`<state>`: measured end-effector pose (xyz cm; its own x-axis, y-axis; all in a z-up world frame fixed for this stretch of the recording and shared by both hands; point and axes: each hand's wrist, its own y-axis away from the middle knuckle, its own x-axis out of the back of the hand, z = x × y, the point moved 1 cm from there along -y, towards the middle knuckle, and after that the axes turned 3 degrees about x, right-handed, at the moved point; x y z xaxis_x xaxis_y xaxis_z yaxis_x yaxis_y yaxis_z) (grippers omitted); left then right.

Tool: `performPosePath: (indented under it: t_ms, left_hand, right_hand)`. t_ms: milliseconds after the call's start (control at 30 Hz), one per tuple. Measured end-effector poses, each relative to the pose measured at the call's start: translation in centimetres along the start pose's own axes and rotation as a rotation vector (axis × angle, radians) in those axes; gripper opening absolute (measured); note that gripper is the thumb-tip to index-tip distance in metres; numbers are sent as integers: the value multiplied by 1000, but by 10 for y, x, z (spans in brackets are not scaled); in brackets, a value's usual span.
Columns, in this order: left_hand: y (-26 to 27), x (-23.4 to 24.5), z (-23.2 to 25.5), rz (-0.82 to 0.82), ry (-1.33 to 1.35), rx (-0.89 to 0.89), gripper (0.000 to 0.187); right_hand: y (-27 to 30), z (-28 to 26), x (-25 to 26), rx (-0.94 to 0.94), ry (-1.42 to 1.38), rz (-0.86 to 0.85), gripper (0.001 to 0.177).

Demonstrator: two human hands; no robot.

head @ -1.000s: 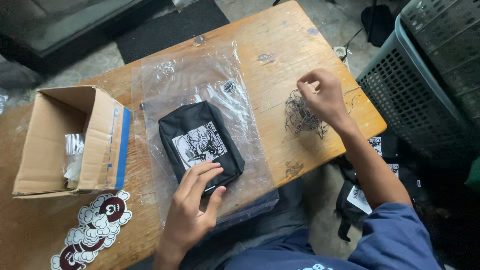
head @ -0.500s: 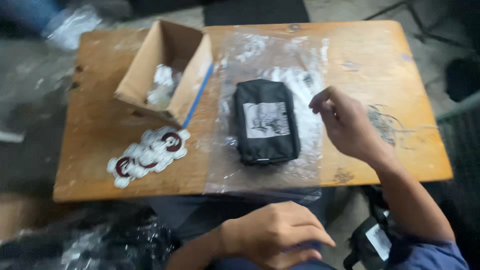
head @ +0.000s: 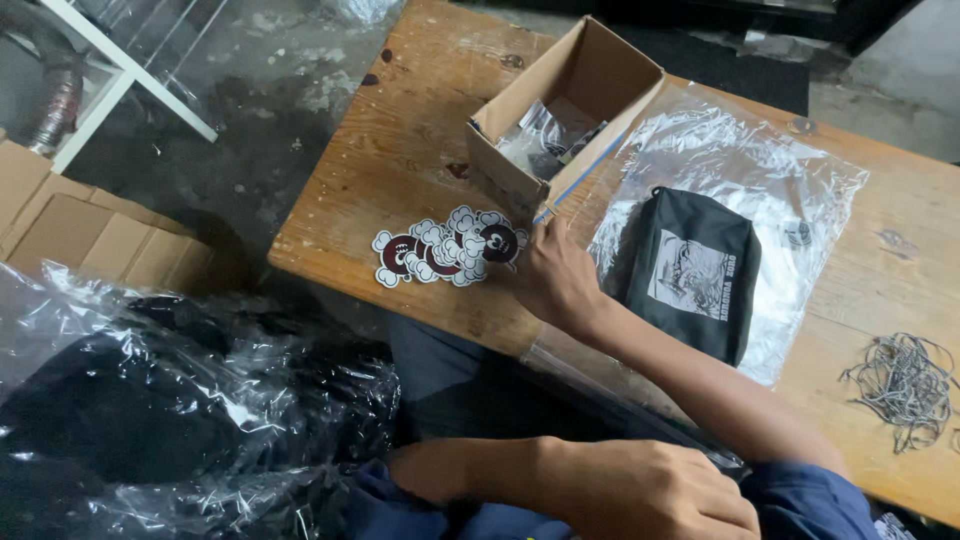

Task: The person places a black drawstring bag on a plastic sheet, attaches a chain to the bag's drawstring, and affixes a sticker to the front. The person then wraps the bag in the plastic sheet and places it on the floor, repeating this process for multiple bags.

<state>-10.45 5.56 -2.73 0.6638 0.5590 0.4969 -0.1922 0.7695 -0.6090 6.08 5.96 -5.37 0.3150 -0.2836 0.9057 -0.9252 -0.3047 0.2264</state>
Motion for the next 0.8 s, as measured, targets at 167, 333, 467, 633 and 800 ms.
performPosePath:
  t_ms: [167, 333, 467, 633, 800]
  left_hand:
    - [6, 15, -4, 121, 28, 33, 26]
    - [-1, 22, -6, 180, 34, 49, 21]
    - [-4, 34, -6, 234, 4, 59, 16]
    - [-15, 62, -14, 490, 48, 187, 11]
    - [-4, 70, -84, 1493, -411, 274, 45]
  right_hand:
    - [-9, 8, -33, 16, 100, 129, 77]
    - [-9, 16, -30, -10, 42, 87, 69]
    - [-6, 20, -7, -84, -191, 10, 50]
    - [30, 49, 37, 75, -578, 167, 27]
    - [85, 107, 85, 41, -1214, 514, 16]
